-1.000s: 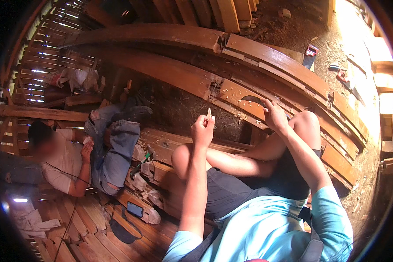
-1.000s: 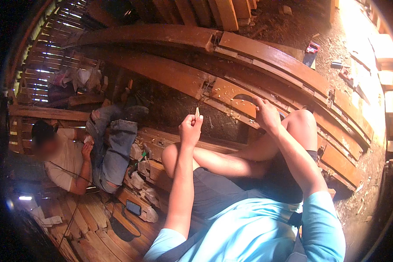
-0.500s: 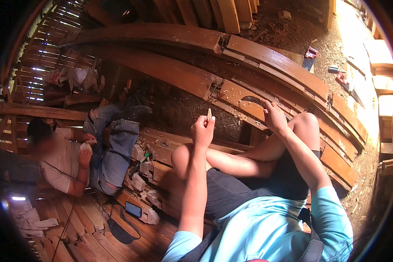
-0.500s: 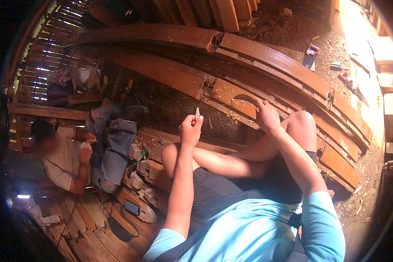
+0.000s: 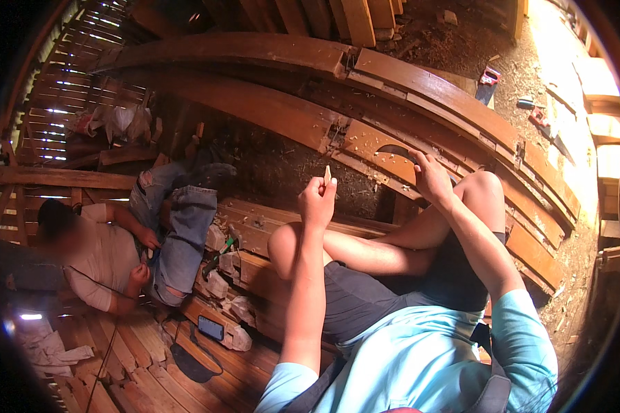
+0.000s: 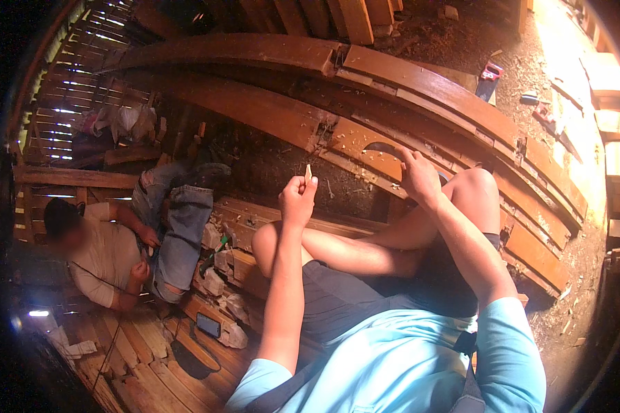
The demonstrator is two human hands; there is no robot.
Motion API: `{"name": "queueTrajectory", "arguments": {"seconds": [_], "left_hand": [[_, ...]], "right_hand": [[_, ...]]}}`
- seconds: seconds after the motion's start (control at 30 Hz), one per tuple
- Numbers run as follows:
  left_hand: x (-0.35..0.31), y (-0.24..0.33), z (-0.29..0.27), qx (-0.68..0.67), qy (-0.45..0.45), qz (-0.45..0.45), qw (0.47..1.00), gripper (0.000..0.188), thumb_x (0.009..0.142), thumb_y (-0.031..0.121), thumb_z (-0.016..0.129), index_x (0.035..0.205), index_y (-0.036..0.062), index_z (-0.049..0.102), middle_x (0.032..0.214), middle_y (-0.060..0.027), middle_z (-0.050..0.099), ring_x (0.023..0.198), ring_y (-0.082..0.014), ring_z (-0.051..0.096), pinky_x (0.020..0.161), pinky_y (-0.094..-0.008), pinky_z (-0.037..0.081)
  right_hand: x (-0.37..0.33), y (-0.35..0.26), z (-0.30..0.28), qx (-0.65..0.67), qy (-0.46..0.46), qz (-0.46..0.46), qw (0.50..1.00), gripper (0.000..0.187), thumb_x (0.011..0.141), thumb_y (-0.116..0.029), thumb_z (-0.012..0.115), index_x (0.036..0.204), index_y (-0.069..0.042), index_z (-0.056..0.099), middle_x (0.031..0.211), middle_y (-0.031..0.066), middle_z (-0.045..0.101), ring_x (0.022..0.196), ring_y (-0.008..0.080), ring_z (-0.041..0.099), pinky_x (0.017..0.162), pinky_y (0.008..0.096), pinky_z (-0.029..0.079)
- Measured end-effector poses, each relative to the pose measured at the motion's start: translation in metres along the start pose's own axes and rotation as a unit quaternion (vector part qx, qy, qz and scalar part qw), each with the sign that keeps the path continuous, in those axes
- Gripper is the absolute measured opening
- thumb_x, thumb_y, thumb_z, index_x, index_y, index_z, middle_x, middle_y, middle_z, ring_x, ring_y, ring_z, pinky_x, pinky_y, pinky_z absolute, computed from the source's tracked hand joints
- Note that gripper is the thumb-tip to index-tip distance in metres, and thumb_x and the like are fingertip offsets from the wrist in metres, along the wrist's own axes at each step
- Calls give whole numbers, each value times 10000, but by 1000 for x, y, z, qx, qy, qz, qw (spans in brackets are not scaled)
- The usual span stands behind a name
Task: The person sits on a wooden floor and uses a curved knife to carve a small piece of wood. They repeatedly shave thin layers off the wood, inspecting the shape and sharpness of the blade between cuts. A second person sits nearby using a phone.
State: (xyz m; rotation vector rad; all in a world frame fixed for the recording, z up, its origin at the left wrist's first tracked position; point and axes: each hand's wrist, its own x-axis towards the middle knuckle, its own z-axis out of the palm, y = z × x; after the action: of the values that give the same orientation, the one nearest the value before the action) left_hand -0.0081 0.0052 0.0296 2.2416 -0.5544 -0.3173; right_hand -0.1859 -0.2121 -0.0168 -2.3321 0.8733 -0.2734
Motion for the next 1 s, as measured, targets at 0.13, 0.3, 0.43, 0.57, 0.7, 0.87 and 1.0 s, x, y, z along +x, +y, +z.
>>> {"name": "queueTrajectory", "arguments": {"seconds": [0.13,0.3,0.43,0.57,0.7,0.87,1.0], "left_hand": [[1,-4,2,-14,-2,-6,1000,254,888,258,647,803,22,611,560,3,545,492,-73,510,473,-272,408],[2,-5,2,-24,-2,-3,1000,257,890,261,644,805,21,612,565,-1,555,489,-76,516,469,-272,410],[3,-5,2,-10,-6,-8,1000,258,892,262,642,809,20,613,568,-2,559,487,-77,517,473,-272,415],[2,-1,2,-12,-6,-4,1000,253,894,260,640,813,21,613,567,-1,557,489,-76,516,474,-271,418],[2,-3,1,-26,-8,-6,1000,245,894,253,642,812,23,612,567,0,557,490,-75,515,470,-267,414],[2,-1,2,-22,-9,-6,1000,247,893,250,644,803,23,607,565,0,555,489,-73,513,466,-264,410],[3,-3,3,-17,-5,-5,1000,250,893,250,643,799,21,604,563,0,554,488,-72,512,464,-266,409]], "right_hand": [[-1,4,4,1,14,-27,1000,379,867,-75,553,1237,-144,506,1069,186,594,988,380,591,813,464,498],[-1,-1,-1,-3,3,-11,1000,384,865,-76,557,1240,-143,505,1071,187,593,992,378,591,813,458,500],[0,1,2,-9,6,-19,1000,387,866,-79,559,1243,-146,505,1071,182,594,991,375,592,812,456,501],[0,3,3,-13,7,-22,1000,385,867,-82,561,1242,-146,505,1063,178,594,986,372,593,811,455,502],[0,-1,1,-21,-6,-5,1000,376,871,-93,563,1239,-143,505,1052,173,594,985,368,594,807,452,504],[1,5,5,-61,26,-54,996,432,843,-76,560,1262,-157,499,1020,138,587,935,329,599,770,443,503],[1,1,3,-200,43,-117,972,531,799,-75,566,1312,-189,486,997,80,576,912,253,586,764,413,481]]}}
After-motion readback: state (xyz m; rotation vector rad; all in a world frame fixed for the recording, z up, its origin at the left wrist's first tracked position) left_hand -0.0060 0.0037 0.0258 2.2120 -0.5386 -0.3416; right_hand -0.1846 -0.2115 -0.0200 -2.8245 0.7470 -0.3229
